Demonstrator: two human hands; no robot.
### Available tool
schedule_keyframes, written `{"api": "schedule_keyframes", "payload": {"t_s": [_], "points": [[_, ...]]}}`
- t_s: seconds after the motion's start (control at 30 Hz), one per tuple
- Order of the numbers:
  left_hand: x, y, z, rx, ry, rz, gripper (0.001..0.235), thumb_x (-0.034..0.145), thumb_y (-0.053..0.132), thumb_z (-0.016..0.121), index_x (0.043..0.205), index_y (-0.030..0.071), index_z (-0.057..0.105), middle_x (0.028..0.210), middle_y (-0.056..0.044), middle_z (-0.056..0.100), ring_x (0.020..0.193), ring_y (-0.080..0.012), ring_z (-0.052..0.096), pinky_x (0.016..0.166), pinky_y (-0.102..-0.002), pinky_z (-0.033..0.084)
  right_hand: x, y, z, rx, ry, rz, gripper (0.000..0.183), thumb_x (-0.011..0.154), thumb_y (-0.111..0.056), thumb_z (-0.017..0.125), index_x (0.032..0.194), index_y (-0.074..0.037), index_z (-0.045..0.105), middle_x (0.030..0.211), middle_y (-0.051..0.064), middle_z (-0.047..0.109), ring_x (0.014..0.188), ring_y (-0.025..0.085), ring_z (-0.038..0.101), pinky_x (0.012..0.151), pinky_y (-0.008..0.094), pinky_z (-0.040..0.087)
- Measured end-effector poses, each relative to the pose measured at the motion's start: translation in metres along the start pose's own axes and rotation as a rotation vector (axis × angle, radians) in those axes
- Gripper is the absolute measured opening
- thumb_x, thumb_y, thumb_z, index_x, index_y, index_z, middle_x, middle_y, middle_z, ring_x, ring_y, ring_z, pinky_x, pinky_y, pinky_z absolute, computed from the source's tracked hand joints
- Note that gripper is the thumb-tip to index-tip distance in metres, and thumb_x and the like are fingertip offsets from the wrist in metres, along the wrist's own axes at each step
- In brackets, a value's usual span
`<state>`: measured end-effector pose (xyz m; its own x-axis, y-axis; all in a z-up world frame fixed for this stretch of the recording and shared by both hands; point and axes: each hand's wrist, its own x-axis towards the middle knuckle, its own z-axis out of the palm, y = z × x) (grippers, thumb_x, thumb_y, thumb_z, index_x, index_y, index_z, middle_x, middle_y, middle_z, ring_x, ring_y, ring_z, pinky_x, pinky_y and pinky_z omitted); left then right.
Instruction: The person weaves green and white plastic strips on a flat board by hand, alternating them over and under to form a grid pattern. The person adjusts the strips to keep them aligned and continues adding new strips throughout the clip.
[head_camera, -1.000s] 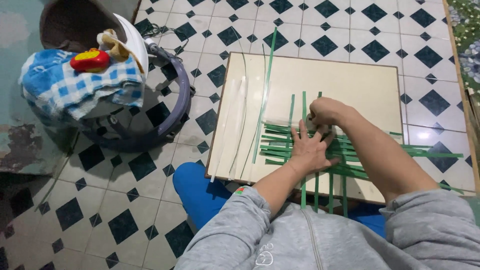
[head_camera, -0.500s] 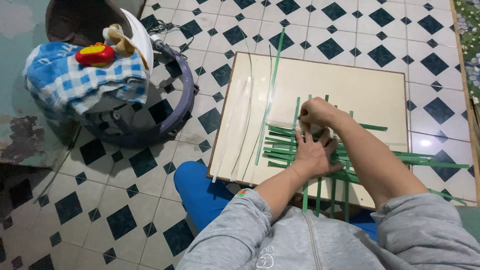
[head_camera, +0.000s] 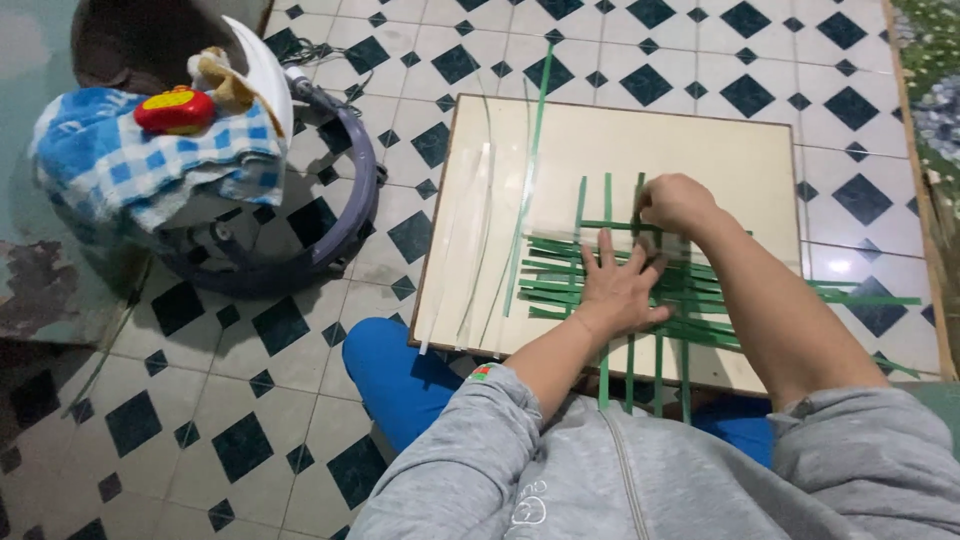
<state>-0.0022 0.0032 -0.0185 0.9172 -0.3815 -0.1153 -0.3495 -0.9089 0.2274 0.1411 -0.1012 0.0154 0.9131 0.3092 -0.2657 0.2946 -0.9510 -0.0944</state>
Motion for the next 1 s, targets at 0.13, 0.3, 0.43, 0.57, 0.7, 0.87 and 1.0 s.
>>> {"api": "schedule_keyframes", "payload": {"t_s": [0.13,0.3,0.43,0.57,0.7,0.87,1.0], "points": [[0.0,0.0,0.007,-0.024,0.055,-0.008,0.076,0.082,0.073,0.044,0.145,0.03,0.04,0.155,-0.009,0.029,0.139,-0.0617,0.016,0.108,-0.076,0.017,-0.014,0.022,0.01,-0.066,0.024,0.025,0.023,0.083,-0.022,0.068,0.102,-0.018,0.079,0.094,0.005,0.077,0.092,0.024,0.072,0.083,0.039,0.056],[0.001,0.002,0.001,-0.031,0.042,-0.012,0.077,0.082,0.071,0.045,0.145,0.028,0.042,0.156,-0.009,0.03,0.138,-0.063,0.014,0.106,-0.076,0.018,-0.025,0.034,0.025,0.132,0.029,0.034,0.017,0.085,-0.011,0.069,0.099,-0.008,0.079,0.095,0.012,0.076,0.093,0.03,0.071,0.087,0.039,0.054],[0.002,0.003,0.004,-0.011,0.032,-0.015,0.077,0.083,0.073,0.042,0.146,0.028,0.041,0.156,-0.009,0.028,0.138,-0.0632,0.013,0.106,-0.076,0.017,-0.032,0.033,0.023,0.165,0.038,0.026,0.016,0.085,-0.012,0.069,0.098,-0.008,0.079,0.095,0.012,0.076,0.093,0.031,0.071,0.085,0.04,0.055],[0.001,0.004,0.006,-0.017,0.062,-0.022,0.076,0.082,0.073,0.042,0.143,0.027,0.044,0.155,-0.01,0.03,0.138,-0.0639,0.015,0.106,-0.077,0.018,-0.041,0.022,0.023,0.267,0.047,-0.053,0.014,0.088,-0.008,0.068,0.097,-0.004,0.078,0.095,0.016,0.074,0.093,0.032,0.069,0.088,0.04,0.053],[0.0,0.003,0.007,-0.021,0.113,-0.016,0.074,0.082,0.072,0.044,0.139,0.024,0.048,0.153,-0.012,0.031,0.137,-0.0637,0.017,0.105,-0.077,0.019,-0.037,0.016,0.025,0.255,0.08,-0.117,0.013,0.089,-0.005,0.067,0.098,-0.002,0.077,0.098,0.017,0.073,0.094,0.033,0.069,0.088,0.041,0.053],[-0.001,0.003,0.002,-0.019,0.089,-0.008,0.075,0.083,0.071,0.044,0.144,0.026,0.043,0.154,-0.011,0.031,0.137,-0.0636,0.017,0.105,-0.078,0.017,-0.044,0.033,0.023,0.13,0.072,0.01,0.013,0.087,-0.015,0.07,0.096,-0.01,0.078,0.095,0.01,0.074,0.09,0.027,0.069,0.084,0.038,0.054],[-0.004,0.003,-0.002,-0.051,0.09,-0.008,0.075,0.083,0.07,0.045,0.144,0.026,0.043,0.154,-0.012,0.031,0.137,-0.0641,0.017,0.105,-0.078,0.018,-0.034,0.042,0.032,0.171,0.006,0.037,0.014,0.087,-0.017,0.07,0.094,-0.012,0.08,0.098,0.01,0.075,0.095,0.031,0.069,0.087,0.04,0.053]]}}
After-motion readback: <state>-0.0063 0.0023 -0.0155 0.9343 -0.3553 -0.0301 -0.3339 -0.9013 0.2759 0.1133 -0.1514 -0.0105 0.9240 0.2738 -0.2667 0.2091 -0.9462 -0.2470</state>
